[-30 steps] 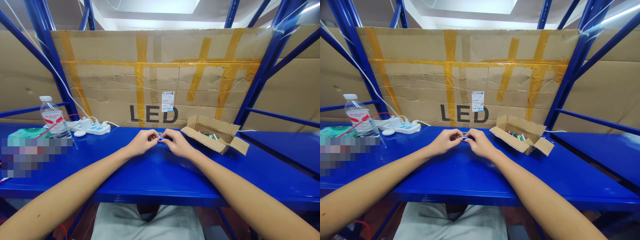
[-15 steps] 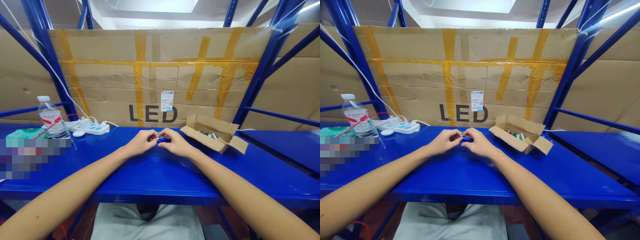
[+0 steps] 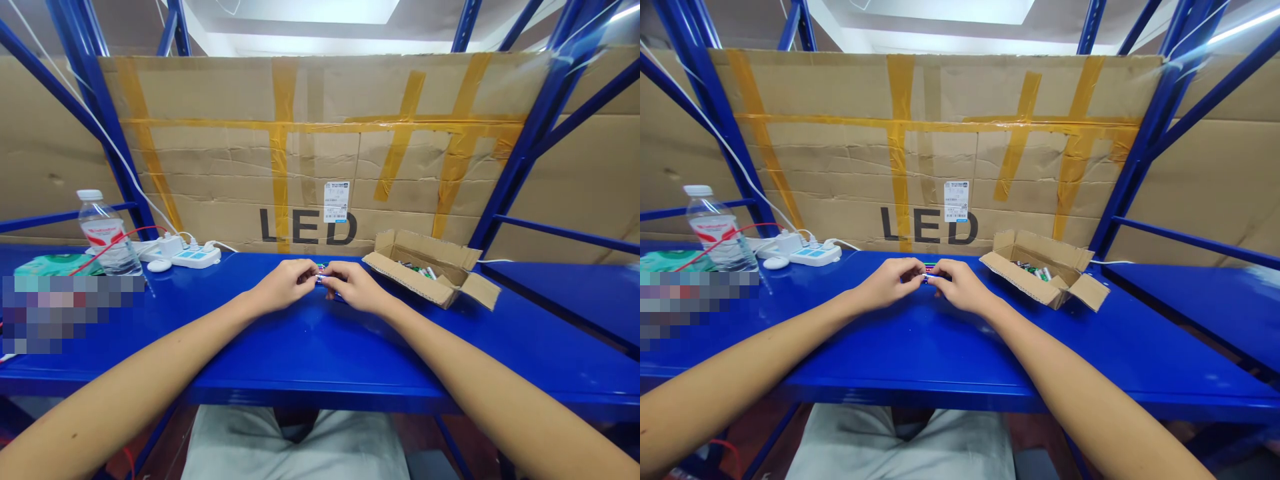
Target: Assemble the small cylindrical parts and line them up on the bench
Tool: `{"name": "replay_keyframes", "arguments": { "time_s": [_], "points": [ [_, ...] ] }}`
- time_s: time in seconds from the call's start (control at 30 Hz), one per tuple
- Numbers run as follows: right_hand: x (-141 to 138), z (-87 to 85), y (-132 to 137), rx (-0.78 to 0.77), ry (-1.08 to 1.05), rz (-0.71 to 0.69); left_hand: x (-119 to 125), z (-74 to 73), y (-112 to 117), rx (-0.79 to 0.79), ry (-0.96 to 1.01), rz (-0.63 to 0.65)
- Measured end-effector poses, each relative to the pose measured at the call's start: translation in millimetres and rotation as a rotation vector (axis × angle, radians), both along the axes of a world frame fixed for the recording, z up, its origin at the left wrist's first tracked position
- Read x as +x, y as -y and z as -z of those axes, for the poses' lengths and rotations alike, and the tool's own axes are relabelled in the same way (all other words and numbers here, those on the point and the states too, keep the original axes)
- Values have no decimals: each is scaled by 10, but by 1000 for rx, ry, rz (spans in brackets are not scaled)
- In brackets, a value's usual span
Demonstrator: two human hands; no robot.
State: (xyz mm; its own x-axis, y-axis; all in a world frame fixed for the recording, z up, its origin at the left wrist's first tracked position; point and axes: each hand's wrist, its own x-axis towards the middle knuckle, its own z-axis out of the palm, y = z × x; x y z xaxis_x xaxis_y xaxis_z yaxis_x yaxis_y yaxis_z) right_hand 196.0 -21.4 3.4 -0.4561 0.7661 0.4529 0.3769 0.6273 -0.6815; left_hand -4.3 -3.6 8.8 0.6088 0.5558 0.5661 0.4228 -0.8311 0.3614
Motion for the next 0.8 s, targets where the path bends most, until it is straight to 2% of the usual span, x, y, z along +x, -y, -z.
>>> {"name": "replay_keyframes", "arguments": {
  "time_s": [0.2,0.4,0.6,0.8],
  "points": [
    [-3,-16,-1,77,100,24,11,-28,40,35,-32,36],
    [-26,29,6,137,-36,27,-3,-42,6,28,-15,29],
    [7,28,-34,126,-76,-6,-18,-40,2,64,-47,24],
    [17,-1,-29,13,-62,0,-14,-35,33,128,-90,7]
  ]
}}
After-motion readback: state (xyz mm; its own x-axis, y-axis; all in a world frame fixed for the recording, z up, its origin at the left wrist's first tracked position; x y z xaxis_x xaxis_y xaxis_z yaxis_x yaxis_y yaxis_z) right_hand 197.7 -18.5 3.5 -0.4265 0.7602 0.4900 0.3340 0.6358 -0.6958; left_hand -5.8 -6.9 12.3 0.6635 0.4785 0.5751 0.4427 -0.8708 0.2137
